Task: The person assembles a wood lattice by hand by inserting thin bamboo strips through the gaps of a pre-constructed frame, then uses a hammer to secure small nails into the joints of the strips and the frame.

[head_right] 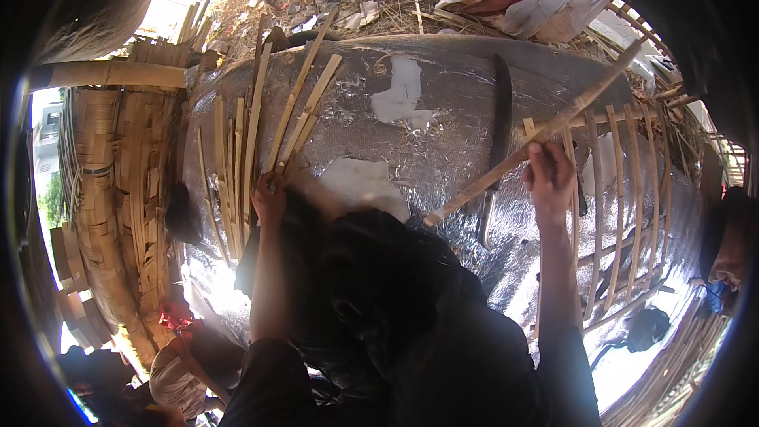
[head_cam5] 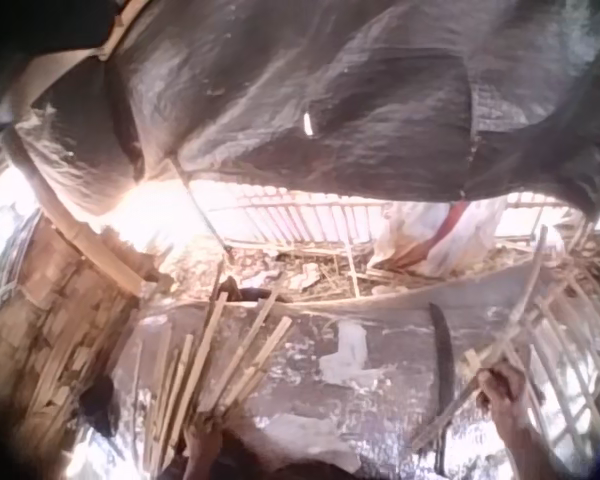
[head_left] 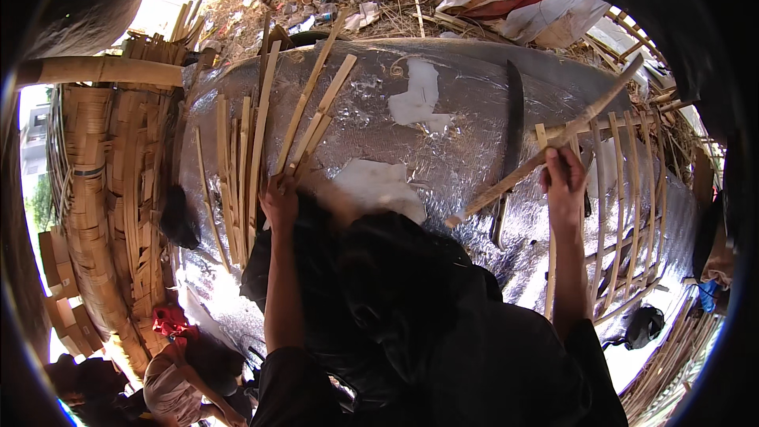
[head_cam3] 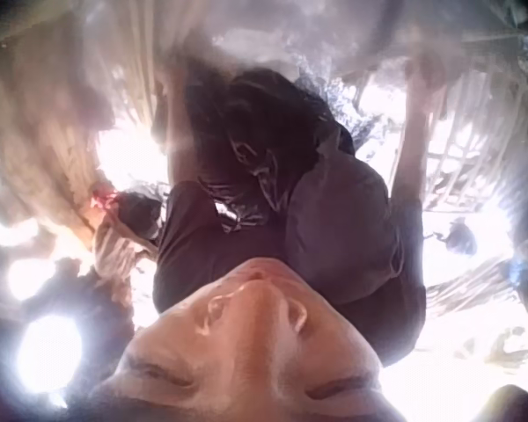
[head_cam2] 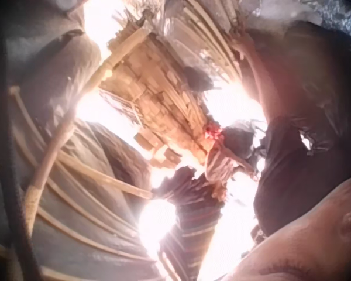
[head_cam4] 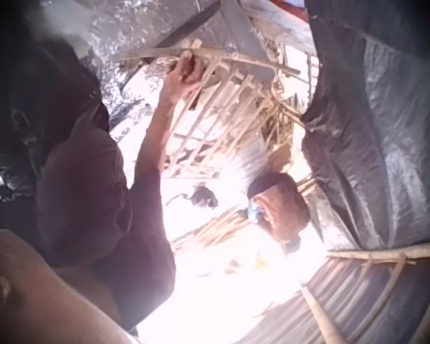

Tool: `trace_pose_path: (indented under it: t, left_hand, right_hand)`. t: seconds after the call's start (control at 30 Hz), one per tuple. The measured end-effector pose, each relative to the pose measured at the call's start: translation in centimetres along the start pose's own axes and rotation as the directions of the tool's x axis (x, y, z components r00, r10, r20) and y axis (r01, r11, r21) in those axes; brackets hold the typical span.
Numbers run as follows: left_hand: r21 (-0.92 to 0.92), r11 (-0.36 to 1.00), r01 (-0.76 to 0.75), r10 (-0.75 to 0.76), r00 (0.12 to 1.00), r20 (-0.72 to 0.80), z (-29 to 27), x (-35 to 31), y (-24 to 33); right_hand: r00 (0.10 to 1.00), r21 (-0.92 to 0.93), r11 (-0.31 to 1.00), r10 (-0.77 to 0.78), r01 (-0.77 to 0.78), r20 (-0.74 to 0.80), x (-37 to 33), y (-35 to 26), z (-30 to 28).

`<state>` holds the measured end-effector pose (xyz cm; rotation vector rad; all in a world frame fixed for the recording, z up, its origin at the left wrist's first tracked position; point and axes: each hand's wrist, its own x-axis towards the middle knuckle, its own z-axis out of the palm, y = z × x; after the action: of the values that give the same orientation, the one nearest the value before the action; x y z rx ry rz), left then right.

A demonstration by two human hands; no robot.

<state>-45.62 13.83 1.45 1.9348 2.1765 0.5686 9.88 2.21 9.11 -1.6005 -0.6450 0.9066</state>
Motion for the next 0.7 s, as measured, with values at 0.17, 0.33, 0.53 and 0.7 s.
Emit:
trace_pose_path:
  t: [0.17,0.33,0.53,0.7]
  left_hand:
    - [0.067,0.997,0.032,-0.015,0.973,-0.232,-0.5,0.9,0.2]
    - [0.264,0.960,0.092,-0.032,0.974,-0.224,-3.5,3.2,-3.3]
    - [0.160,0.986,0.055,-0.039,0.994,-0.101,-4.7,4.1,-7.3]
    - [0.008,0.996,0.084,-0.084,0.996,-0.031,-5.3,4.1,-5.5]
  right_hand:
    - [0.952,0.053,0.997,0.044,-0.063,0.303,-3.8,4.2,14.3]
    - [0.922,-0.284,0.959,0.134,-0.027,0.362,-5.7,8.3,19.4]
    - [0.858,-0.282,0.944,0.285,-0.173,0.427,-5.8,6.8,19.2]
    - [0.870,-0.295,0.948,0.241,-0.117,0.430,-5.7,7.5,19.4]
